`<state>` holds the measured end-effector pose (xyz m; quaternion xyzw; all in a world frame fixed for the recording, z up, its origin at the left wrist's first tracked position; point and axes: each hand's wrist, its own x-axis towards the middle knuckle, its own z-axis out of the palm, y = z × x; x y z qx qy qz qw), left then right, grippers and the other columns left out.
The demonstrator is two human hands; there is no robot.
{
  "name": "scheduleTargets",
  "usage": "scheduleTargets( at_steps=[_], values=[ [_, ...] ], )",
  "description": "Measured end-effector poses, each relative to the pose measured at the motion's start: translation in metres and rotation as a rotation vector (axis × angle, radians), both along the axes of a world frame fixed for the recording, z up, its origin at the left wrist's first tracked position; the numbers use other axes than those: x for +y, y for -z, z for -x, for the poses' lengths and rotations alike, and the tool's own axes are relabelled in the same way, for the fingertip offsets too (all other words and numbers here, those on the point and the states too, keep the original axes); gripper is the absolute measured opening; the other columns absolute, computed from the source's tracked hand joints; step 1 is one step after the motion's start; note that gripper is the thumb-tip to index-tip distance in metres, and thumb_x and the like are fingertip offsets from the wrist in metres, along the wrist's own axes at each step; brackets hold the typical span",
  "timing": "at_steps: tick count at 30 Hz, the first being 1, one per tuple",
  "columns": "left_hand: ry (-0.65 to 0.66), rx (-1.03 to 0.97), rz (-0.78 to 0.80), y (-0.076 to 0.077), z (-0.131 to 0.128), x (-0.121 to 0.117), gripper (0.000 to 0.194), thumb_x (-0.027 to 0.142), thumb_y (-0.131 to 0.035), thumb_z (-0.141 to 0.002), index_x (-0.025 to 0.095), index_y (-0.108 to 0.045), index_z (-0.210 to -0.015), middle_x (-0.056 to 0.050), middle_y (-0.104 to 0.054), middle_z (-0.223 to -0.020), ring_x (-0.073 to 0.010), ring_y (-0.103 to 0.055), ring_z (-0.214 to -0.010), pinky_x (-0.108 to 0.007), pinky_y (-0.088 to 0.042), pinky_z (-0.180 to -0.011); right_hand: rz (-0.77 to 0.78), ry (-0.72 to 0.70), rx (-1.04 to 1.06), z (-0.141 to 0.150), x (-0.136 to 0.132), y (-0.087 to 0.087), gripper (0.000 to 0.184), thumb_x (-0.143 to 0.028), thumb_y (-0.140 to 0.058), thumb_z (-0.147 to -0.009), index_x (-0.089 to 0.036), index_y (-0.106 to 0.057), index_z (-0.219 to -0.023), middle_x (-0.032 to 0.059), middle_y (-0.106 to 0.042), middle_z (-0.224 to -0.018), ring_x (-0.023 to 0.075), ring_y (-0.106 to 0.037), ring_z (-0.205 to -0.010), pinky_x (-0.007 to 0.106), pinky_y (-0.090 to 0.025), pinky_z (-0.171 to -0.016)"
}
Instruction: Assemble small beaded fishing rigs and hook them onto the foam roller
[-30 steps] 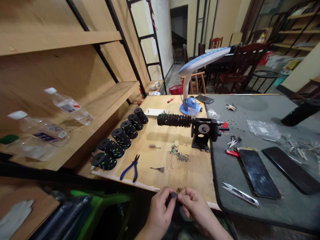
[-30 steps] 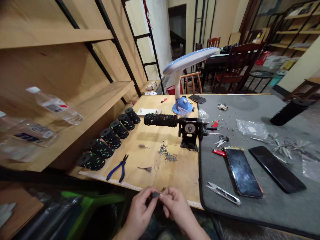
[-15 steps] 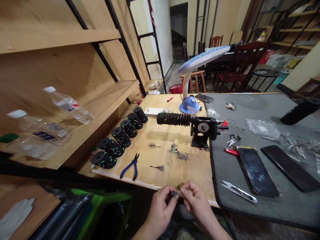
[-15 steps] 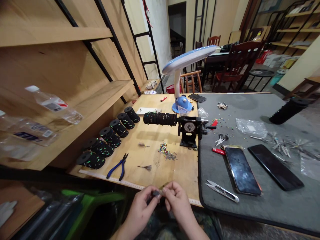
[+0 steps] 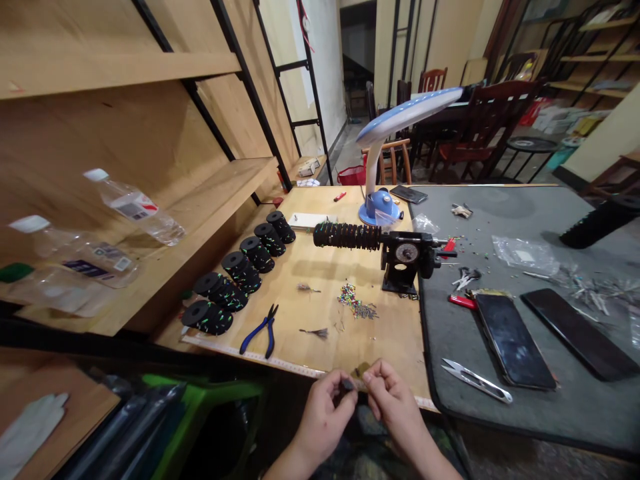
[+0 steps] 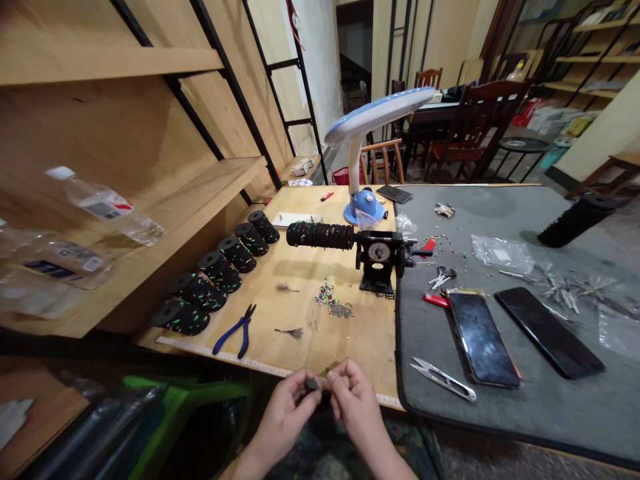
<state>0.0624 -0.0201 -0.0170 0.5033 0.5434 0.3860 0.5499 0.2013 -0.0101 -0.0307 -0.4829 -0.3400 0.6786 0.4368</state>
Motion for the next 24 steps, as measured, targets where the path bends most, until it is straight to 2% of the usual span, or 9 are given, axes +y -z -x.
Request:
scheduleTargets(
  at_steps=[5, 8, 12, 16, 19, 24],
  values=[
    [-0.007, 0.033, -0.055, 0.002, -0.004, -0.001, 0.006, 0.02, -0.058, -0.078, 0.016, -0.058, -0.073, -0.001, -0.06, -0.069, -0.0161, -0.055, -0.068, -0.024, -0.045, -0.067, -0.021, 0.005, 0.002, 0.004, -0.001, 0.003, 0.055, -0.073, -0.063, -0.066, -0.022, -0.043, -0.067, -0.0145, -0.031, -0.037, 0.0044, -0.021, -0.034, 0.019, -0.014, -0.038],
    [-0.029, 0.054, -0.039, 0.002, -0.006, -0.001, 0.011, 0.024, -0.06, -0.078, 0.016, -0.059, -0.07, -0.001, -0.059, -0.066, -0.0151, -0.054, -0.064, -0.022, -0.043, -0.062, -0.037, -0.016, 0.015, 0.006, -0.003, 0.006, 0.053, -0.071, -0.062, -0.069, -0.022, -0.043, -0.068, -0.0141, -0.031, -0.04, 0.0051, -0.021, -0.036, 0.019, -0.014, -0.038],
    [-0.051, 0.069, -0.021, -0.001, -0.005, 0.001, 0.015, 0.027, -0.063, -0.078, 0.015, -0.062, -0.07, -0.001, -0.06, -0.064, -0.014, -0.053, -0.06, -0.021, -0.042, -0.058, -0.083, -0.056, -0.033, 0.0, -0.002, 0.002, 0.046, -0.065, -0.06, -0.075, -0.021, -0.046, -0.071, -0.0114, -0.035, -0.048, 0.0074, -0.027, -0.043, 0.02, -0.021, -0.043],
    [-0.035, 0.079, -0.051, -0.012, 0.002, 0.006, 0.014, 0.03, -0.062, -0.08, 0.016, -0.065, -0.079, -0.003, -0.065, -0.072, -0.0164, -0.059, -0.068, -0.023, -0.046, -0.064, -0.179, -0.168, -0.196, -0.009, 0.001, -0.006, 0.034, -0.052, -0.061, -0.079, -0.019, -0.054, -0.075, -0.0074, -0.039, -0.058, 0.0107, -0.035, -0.054, 0.022, -0.029, -0.052],
    [-0.017, 0.147, -0.121, -0.017, 0.01, 0.012, 0.017, 0.031, -0.055, -0.086, 0.017, -0.065, -0.084, -0.003, -0.066, -0.074, -0.0171, -0.061, -0.07, -0.023, -0.046, -0.064, -0.25, -0.243, -0.323, -0.009, 0.001, -0.007, 0.025, -0.038, -0.057, -0.082, -0.02, -0.05, -0.065, -0.0068, -0.037, -0.056, 0.0114, -0.035, -0.054, 0.023, -0.028, -0.053],
    [0.01, 0.317, -0.286, -0.012, 0.018, 0.021, 0.017, 0.029, -0.052, -0.089, 0.019, -0.067, -0.09, -0.004, -0.067, -0.071, -0.0174, -0.063, -0.065, -0.023, -0.047, -0.062, -0.401, -0.221, -0.465, -0.002, 0.0, -0.002, 0.019, -0.021, -0.05, -0.081, -0.021, -0.046, -0.062, -0.0064, -0.039, -0.055, 0.011, -0.037, -0.053, 0.023, -0.027, -0.051]
  ],
)
